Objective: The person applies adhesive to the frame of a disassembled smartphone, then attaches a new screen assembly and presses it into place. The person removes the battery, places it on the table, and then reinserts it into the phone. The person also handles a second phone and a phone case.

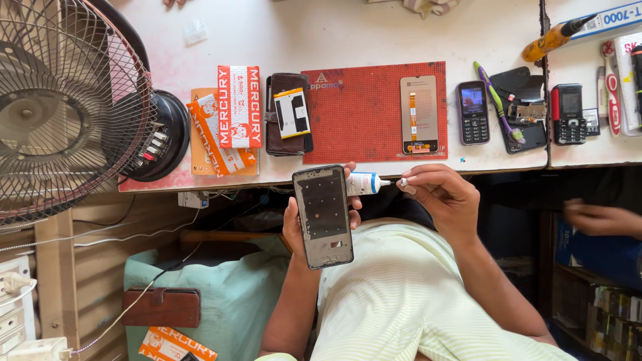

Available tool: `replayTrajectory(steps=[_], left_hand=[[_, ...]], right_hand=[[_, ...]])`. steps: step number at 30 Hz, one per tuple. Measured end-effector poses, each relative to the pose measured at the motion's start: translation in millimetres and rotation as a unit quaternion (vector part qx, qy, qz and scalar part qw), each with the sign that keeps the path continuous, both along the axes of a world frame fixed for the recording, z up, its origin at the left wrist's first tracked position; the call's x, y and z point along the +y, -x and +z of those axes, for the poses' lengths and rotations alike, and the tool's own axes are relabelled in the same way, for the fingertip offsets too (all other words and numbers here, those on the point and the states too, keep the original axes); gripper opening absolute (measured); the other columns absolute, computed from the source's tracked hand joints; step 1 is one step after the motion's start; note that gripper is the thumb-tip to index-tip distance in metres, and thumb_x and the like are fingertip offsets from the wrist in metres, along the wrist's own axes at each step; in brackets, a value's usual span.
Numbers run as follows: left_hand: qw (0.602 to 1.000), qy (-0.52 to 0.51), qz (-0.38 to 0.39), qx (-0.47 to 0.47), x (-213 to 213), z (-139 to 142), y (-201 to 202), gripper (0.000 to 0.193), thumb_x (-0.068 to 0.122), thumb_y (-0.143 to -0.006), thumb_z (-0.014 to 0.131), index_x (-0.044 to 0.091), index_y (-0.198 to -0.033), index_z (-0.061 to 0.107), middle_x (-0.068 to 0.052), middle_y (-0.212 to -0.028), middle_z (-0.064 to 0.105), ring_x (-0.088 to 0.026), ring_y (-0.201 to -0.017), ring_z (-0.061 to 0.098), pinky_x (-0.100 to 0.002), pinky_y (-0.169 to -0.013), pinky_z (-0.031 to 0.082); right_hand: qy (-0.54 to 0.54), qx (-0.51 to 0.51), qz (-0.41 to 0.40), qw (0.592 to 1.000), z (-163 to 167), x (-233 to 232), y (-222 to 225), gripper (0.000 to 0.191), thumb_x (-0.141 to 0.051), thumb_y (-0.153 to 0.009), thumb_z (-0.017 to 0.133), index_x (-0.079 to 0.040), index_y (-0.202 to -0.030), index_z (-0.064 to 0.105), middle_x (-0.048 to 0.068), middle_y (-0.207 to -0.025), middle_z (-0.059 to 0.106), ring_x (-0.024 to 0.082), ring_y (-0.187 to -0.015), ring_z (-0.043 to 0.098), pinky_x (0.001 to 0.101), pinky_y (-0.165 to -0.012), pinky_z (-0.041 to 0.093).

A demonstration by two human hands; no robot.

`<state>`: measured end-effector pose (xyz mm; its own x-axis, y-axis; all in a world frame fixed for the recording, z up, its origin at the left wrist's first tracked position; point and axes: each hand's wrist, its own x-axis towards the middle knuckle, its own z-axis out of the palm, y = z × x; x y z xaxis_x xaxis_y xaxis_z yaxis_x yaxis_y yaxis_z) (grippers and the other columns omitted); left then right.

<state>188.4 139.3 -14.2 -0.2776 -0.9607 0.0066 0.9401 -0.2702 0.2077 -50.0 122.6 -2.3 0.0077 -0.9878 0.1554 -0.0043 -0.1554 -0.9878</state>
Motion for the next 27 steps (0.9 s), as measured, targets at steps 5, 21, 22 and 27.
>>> replayTrajectory(steps=[5, 21, 22, 27], left_hand=[[1.0, -0.009, 0.0, 0.009, 1, -1, 0, 0.087, 0.059, -0.102, 0.05, -0.005, -0.159, 0.034, -0.029, -0.17, 0.027, -0.037, -0.114, 0.065, -0.045, -0.08, 0.056], [1.0, -0.006, -0.008, 0.001, 3, -5, -6, 0.088, 0.059, -0.103, 0.049, -0.006, -0.159, 0.035, -0.028, -0.17, 0.028, -0.037, -0.114, 0.065, -0.045, -0.08, 0.055], [1.0, -0.005, -0.009, 0.001, 3, -5, -6, 0.087, 0.059, -0.103, 0.049, -0.006, -0.16, 0.035, -0.028, -0.17, 0.028, -0.037, -0.114, 0.065, -0.045, -0.08, 0.055], [1.0, -0.005, -0.01, 0.004, 4, -5, -6, 0.087, 0.059, -0.103, 0.049, -0.005, -0.16, 0.035, -0.028, -0.17, 0.028, -0.037, -0.115, 0.065, -0.045, -0.08, 0.055]], right_hand=[[0.012, 0.002, 0.004, 1.0, 3, 0, -4, 0.015, 0.011, -0.092, 0.072, 0.002, -0.104, 0.07, 0.012, -0.115, 0.07, 0.015, -0.101, 0.072, 0.024, -0.086, 0.062], [0.004, 0.002, 0.001, 1.0, 5, 3, -12, 0.013, 0.012, -0.093, 0.071, 0.004, -0.103, 0.07, 0.014, -0.114, 0.069, 0.018, -0.102, 0.073, 0.0283, -0.09, 0.064], [0.003, -0.004, 0.002, 1.0, 5, 3, -12, 0.013, 0.012, -0.093, 0.071, 0.005, -0.104, 0.069, 0.014, -0.115, 0.069, 0.018, -0.102, 0.073, 0.0287, -0.09, 0.064], [-0.002, -0.028, 0.004, 1.0, 5, 4, -11, 0.013, 0.011, -0.094, 0.07, 0.005, -0.105, 0.069, 0.014, -0.116, 0.069, 0.018, -0.103, 0.073, 0.0292, -0.092, 0.064]])
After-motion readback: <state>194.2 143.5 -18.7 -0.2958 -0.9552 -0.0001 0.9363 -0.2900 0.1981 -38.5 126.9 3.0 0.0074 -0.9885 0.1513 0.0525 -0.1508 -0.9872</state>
